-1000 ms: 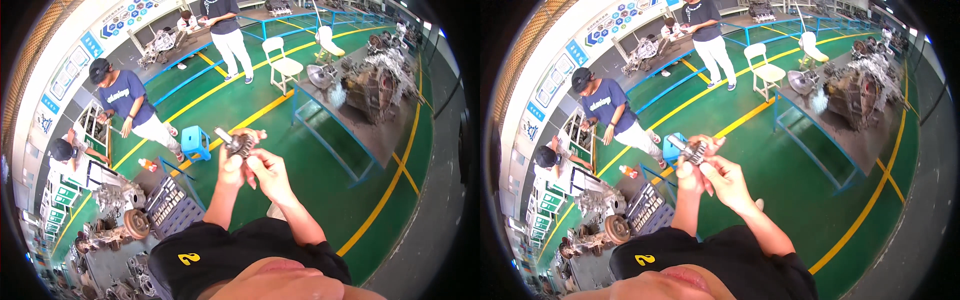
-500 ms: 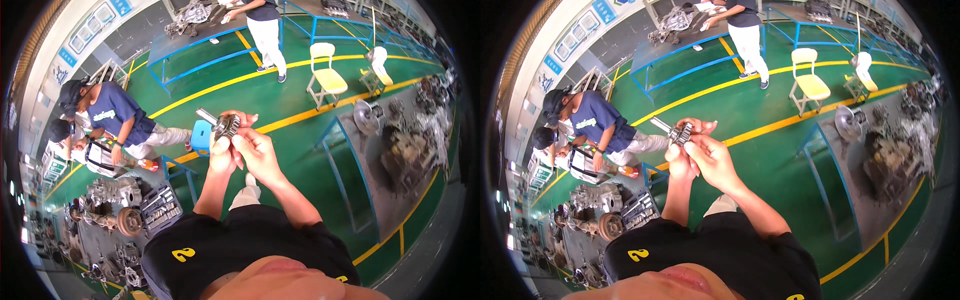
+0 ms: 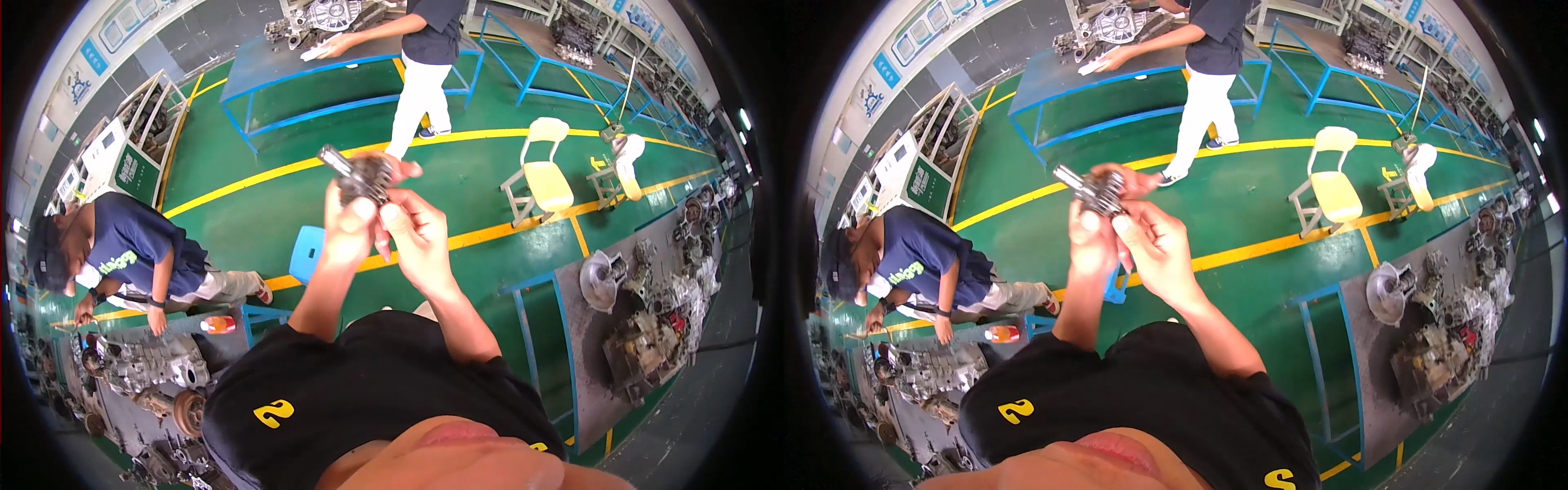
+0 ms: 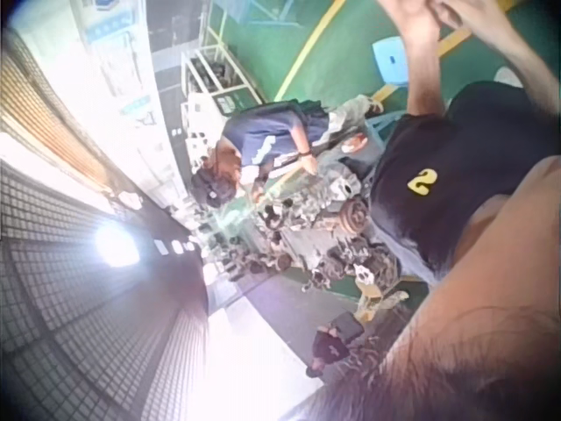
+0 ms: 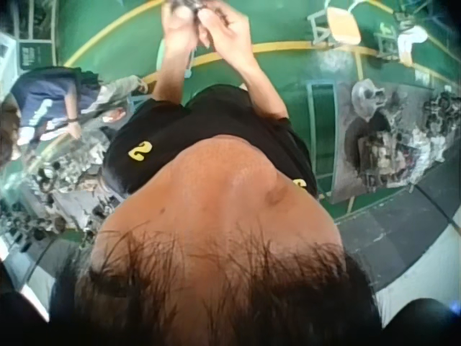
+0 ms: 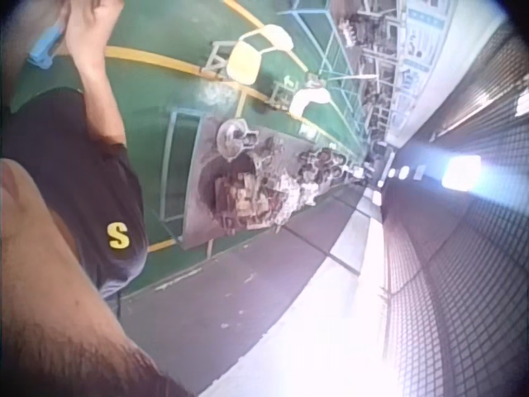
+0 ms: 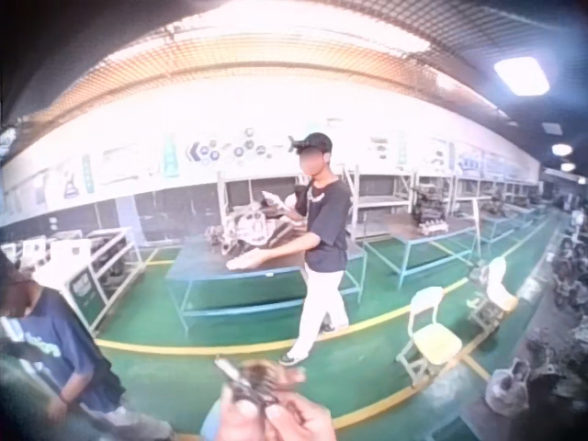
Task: The person approaches a workbench, picks up a gear shaft assembly, and disassembles and rotates gear components along the shaft by hand before walking through the workshop.
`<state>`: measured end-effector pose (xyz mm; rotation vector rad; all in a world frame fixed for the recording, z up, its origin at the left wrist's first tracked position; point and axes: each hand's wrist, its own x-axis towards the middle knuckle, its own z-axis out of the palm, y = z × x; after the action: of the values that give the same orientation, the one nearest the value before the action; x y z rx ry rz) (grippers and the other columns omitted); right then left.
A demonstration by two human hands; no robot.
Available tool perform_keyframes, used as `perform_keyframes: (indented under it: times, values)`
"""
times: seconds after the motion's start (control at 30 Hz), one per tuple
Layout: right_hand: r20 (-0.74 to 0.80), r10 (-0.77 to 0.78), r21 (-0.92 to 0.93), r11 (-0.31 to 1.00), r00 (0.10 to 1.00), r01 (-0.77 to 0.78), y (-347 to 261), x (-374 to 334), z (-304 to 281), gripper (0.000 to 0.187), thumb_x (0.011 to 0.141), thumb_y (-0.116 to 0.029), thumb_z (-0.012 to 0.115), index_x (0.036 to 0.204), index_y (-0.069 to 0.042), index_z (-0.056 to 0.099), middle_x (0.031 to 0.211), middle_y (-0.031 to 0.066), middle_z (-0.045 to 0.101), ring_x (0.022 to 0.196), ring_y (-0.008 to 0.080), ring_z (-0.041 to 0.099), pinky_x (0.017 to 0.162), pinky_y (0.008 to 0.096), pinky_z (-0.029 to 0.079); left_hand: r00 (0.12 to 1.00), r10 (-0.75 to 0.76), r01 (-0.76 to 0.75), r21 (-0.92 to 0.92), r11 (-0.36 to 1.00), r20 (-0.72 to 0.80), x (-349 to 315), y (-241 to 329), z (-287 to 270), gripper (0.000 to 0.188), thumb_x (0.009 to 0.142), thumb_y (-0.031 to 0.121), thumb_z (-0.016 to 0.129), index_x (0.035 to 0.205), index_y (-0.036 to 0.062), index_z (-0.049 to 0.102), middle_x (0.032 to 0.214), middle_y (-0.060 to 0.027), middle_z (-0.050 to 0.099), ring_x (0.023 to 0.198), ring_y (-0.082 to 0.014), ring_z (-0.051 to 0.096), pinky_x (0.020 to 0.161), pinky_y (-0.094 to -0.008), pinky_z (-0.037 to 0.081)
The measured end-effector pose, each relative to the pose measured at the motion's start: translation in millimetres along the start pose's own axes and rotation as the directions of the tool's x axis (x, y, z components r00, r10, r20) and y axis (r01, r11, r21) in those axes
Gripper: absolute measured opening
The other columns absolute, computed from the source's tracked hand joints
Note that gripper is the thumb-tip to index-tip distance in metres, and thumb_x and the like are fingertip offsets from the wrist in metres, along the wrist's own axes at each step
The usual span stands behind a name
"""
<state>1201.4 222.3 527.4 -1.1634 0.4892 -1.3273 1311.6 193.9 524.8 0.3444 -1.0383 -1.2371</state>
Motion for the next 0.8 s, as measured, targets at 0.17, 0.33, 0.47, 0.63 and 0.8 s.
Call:
perform_keyframes:
  times: [0.17, 0.33, 0.47, 0.63, 0.8]
  values:
    - [0.082, 0.065, -0.03, 0.998, 0.995, -0.062, 35.6, 80.4, -6.9, 0.022, 0.097, -0.013, 0.055, 0.11, 0.005, 0.058, 0.069, 0.0013, 0.055, 0.053, 0.0058, 0.051, 0.047, 0.0207, 0.041, 0.997, 0.028, -0.019, 0.13, 0.991, -0.07, 67.5, 9.1, -51.9, 0.078, 0.07, 0.054, 0.073, 0.113, -0.0069, 0.052, 0.105, -0.0157, 0.057, 0.108, -0.0337, 0.059, 0.102, -0.05, 0.042]
    - [0.063, 0.123, 0.041, 0.991, 0.99, -0.126, 90.7, 157.8, -31.8, 0.019, 0.097, -0.011, 0.052, 0.109, 0.003, 0.057, 0.069, 0.0023, 0.055, 0.055, 0.0074, 0.051, 0.048, 0.0215, 0.042, 0.985, -0.114, 0.115, -0.002, 0.993, -0.133, 127.3, -33.8, -113.2, 0.075, 0.072, 0.053, 0.072, 0.112, -0.0066, 0.053, 0.104, -0.0141, 0.059, 0.107, -0.0343, 0.06, 0.102, -0.0492, 0.043]
    - [0.181, 0.153, 0.019, 0.987, 0.972, -0.159, 122.3, 247.6, -38.4, 0.018, 0.097, -0.01, 0.052, 0.107, 0.004, 0.057, 0.07, 0.0026, 0.055, 0.055, 0.0085, 0.052, 0.048, 0.0227, 0.042, 0.98, -0.066, 0.076, 0.047, 0.996, -0.186, 184.1, -46.8, -164.8, 0.073, 0.073, 0.052, 0.072, 0.113, -0.0059, 0.052, 0.105, -0.0137, 0.057, 0.108, -0.0342, 0.059, 0.099, -0.047, 0.046]
    - [0.309, 0.185, -0.034, 0.982, 0.933, -0.183, 150.4, 346.8, -60.2, 0.023, 0.099, -0.016, 0.048, 0.106, 0.005, 0.056, 0.068, 0.0057, 0.054, 0.055, 0.0121, 0.051, 0.048, 0.0249, 0.043, 0.965, 0.052, -0.024, 0.111, 0.994, -0.256, 272.1, -56.3, -212.6, 0.063, 0.077, 0.04, 0.071, 0.115, -0.0056, 0.052, 0.102, -0.0121, 0.059, 0.107, -0.0318, 0.061, 0.094, -0.0423, 0.049]
    - [0.43, 0.197, -0.027, 0.978, 0.881, -0.206, 183.4, 442.9, -50.0, 0.022, 0.1, -0.015, 0.047, 0.103, 0.005, 0.056, 0.068, 0.0049, 0.054, 0.055, 0.0112, 0.051, 0.051, 0.0243, 0.044, 0.913, 0.013, 0.08, 0.211, 0.974, -0.408, 329.4, -53.2, -255.4, 0.071, 0.07, 0.05, 0.07, 0.11, -0.0068, 0.052, 0.099, -0.014, 0.058, 0.105, -0.0295, 0.06, 0.093, -0.0395, 0.049]
